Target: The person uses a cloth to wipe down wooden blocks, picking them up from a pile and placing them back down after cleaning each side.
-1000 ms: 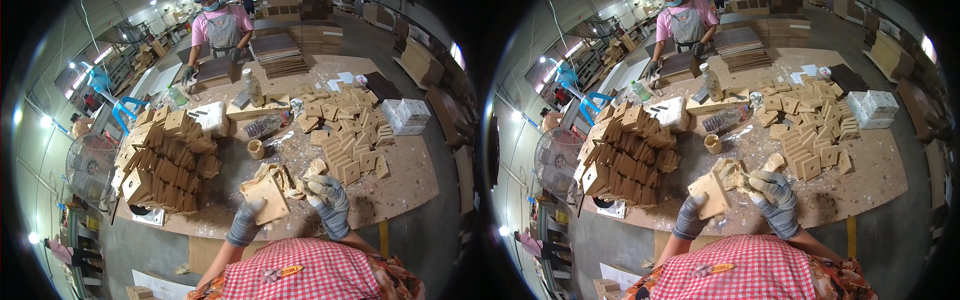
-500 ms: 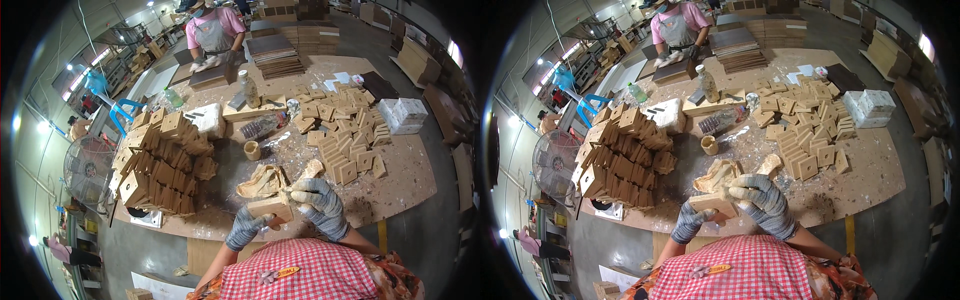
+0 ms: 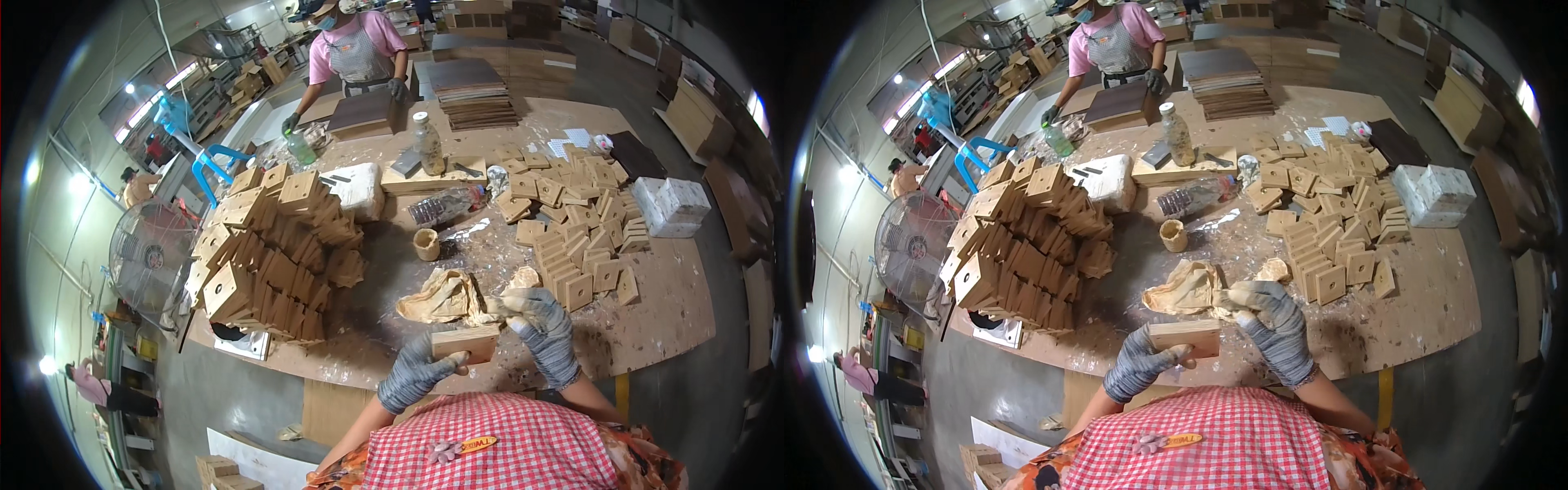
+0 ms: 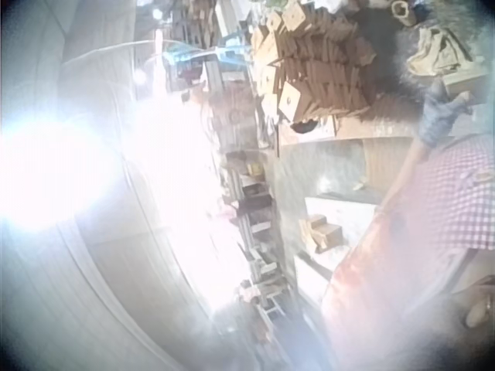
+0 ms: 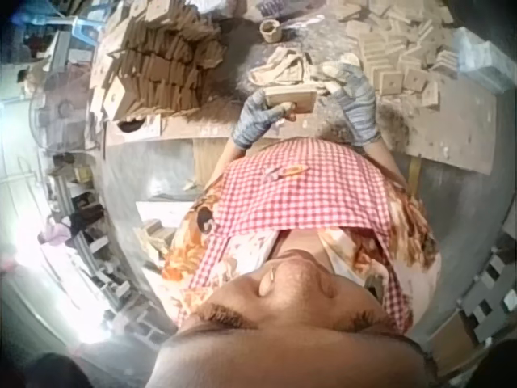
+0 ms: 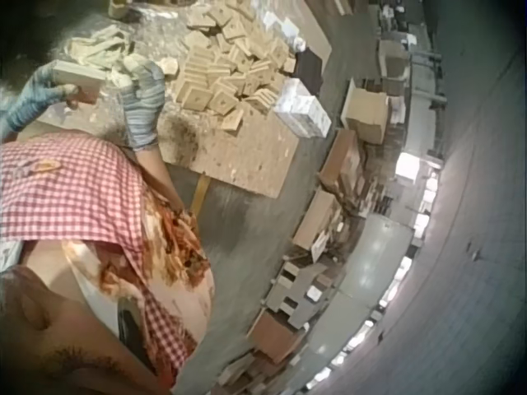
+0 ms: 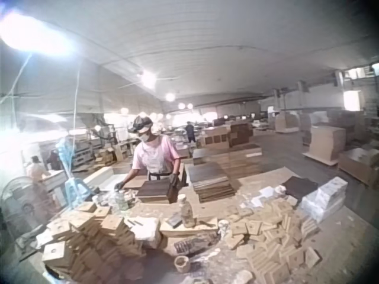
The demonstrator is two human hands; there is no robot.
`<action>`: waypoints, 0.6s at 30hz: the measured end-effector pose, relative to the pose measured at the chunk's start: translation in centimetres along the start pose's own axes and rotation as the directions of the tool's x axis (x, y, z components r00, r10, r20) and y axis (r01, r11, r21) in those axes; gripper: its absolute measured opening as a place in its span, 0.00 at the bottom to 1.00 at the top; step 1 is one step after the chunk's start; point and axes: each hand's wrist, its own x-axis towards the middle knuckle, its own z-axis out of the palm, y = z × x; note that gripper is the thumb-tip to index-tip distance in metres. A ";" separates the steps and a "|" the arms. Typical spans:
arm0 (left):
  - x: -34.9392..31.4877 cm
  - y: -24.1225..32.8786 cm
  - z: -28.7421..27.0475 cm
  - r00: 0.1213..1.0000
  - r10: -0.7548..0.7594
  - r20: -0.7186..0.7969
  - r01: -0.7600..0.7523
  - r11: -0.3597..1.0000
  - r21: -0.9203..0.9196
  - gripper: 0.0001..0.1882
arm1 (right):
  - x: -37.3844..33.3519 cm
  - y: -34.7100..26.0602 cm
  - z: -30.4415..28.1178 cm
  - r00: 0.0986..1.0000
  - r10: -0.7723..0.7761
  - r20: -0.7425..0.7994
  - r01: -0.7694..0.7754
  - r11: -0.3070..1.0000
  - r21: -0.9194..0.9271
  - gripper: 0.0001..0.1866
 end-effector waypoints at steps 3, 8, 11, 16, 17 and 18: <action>0.2 -0.7 -0.3 0.999 0.004 -0.042 0.002 0.990 0.138 0.23 | -0.6 0.1 0.0 0.988 0.065 -0.141 -0.049 0.992 0.114 0.13; 0.4 0.3 -0.4 0.956 0.289 0.053 -0.269 0.787 0.555 0.22 | -0.1 -2.1 0.4 0.981 -0.157 0.115 0.133 0.971 0.197 0.13; 0.5 0.4 -0.2 0.945 0.310 0.100 -0.303 0.722 0.622 0.21 | 0.3 -2.2 0.5 0.898 -0.294 0.327 0.345 0.932 -0.110 0.14; 0.3 0.2 0.1 0.970 0.229 0.086 -0.235 0.776 0.586 0.20 | 0.5 -0.9 0.6 0.956 -0.192 0.221 0.243 0.941 -0.234 0.14; 0.4 0.2 0.0 0.964 0.241 0.109 -0.257 0.757 0.601 0.20 | 0.5 -0.7 0.5 0.955 -0.193 0.224 0.245 0.941 -0.234 0.14; 0.5 0.3 0.1 0.964 0.243 0.107 -0.258 0.758 0.600 0.20 | 0.3 -0.5 0.3 0.982 -0.114 0.152 0.142 0.971 -0.191 0.14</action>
